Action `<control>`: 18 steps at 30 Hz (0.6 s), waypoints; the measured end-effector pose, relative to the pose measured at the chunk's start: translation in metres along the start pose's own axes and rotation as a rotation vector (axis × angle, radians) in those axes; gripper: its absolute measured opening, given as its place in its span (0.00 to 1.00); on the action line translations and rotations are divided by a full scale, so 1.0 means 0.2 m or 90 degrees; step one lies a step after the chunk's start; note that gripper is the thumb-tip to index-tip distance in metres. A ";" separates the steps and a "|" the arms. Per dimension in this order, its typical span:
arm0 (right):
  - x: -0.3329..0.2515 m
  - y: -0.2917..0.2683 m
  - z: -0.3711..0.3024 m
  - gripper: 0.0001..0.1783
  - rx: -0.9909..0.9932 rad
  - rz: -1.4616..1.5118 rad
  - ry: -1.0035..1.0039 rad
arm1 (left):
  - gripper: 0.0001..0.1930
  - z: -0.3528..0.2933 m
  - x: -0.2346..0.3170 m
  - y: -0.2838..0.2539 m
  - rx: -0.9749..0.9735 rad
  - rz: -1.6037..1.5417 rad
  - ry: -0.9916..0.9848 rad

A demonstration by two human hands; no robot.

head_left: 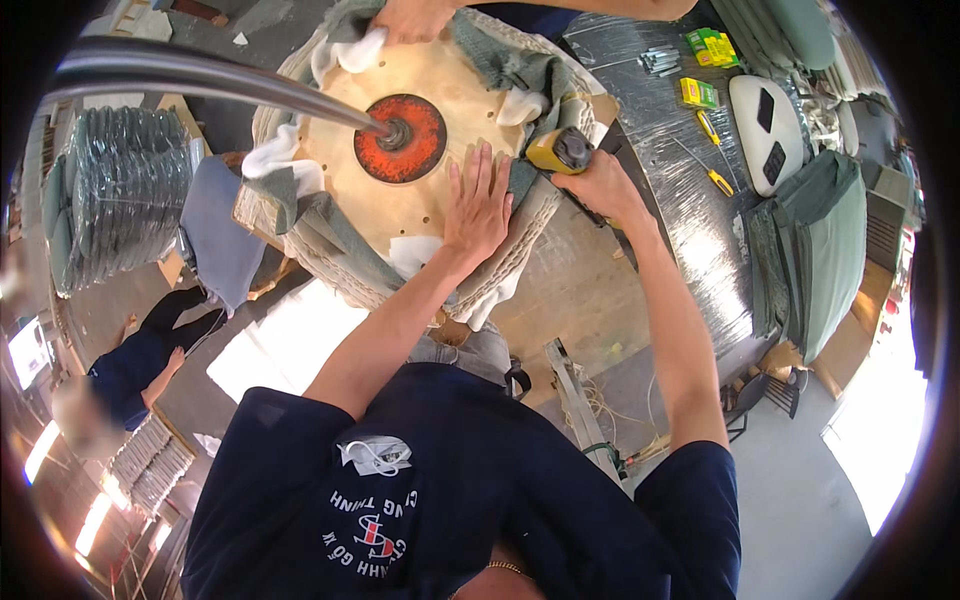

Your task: The person uses a pneumatic staple gun to attach green fabric to the underside of a cushion base, working alongside a coworker. They repeatedly staple the fabric edges, flip the cushion, and place white foam padding on top before continuing to staple the fabric around the perimeter.

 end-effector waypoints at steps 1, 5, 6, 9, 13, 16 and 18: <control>0.03 -0.03 -0.04 0.28 0.036 0.035 0.009 | 0.30 0.02 0.03 0.01 -0.028 0.052 0.016; 0.10 -0.06 -0.19 0.26 0.074 0.109 0.031 | 0.33 -0.05 0.33 0.12 -0.107 0.044 0.128; 0.10 -0.07 -0.20 0.26 0.069 0.117 0.038 | 0.33 -0.08 0.35 0.11 -0.084 -0.034 0.127; 0.14 0.02 -0.14 0.27 0.076 0.108 -0.030 | 0.34 -0.12 0.32 0.10 -0.048 -0.201 0.116; 0.06 0.07 -0.11 0.28 0.039 0.043 -0.062 | 0.35 -0.17 0.25 0.10 -0.005 -0.111 0.134; -0.03 0.09 -0.09 0.29 0.050 -0.045 -0.011 | 0.35 -0.19 0.21 0.09 0.008 -0.118 0.127; -0.06 0.11 -0.05 0.29 0.045 -0.077 -0.001 | 0.35 -0.17 0.21 0.07 0.023 -0.111 0.116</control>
Point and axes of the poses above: each hand's wrist, its own z-axis towards the middle knuckle, its own y-axis out of the palm, x = y × z, the point moved 8 cm from there along z, towards the middle knuckle, and after that the axes turned 3 degrees about y, right-handed, at the moved point
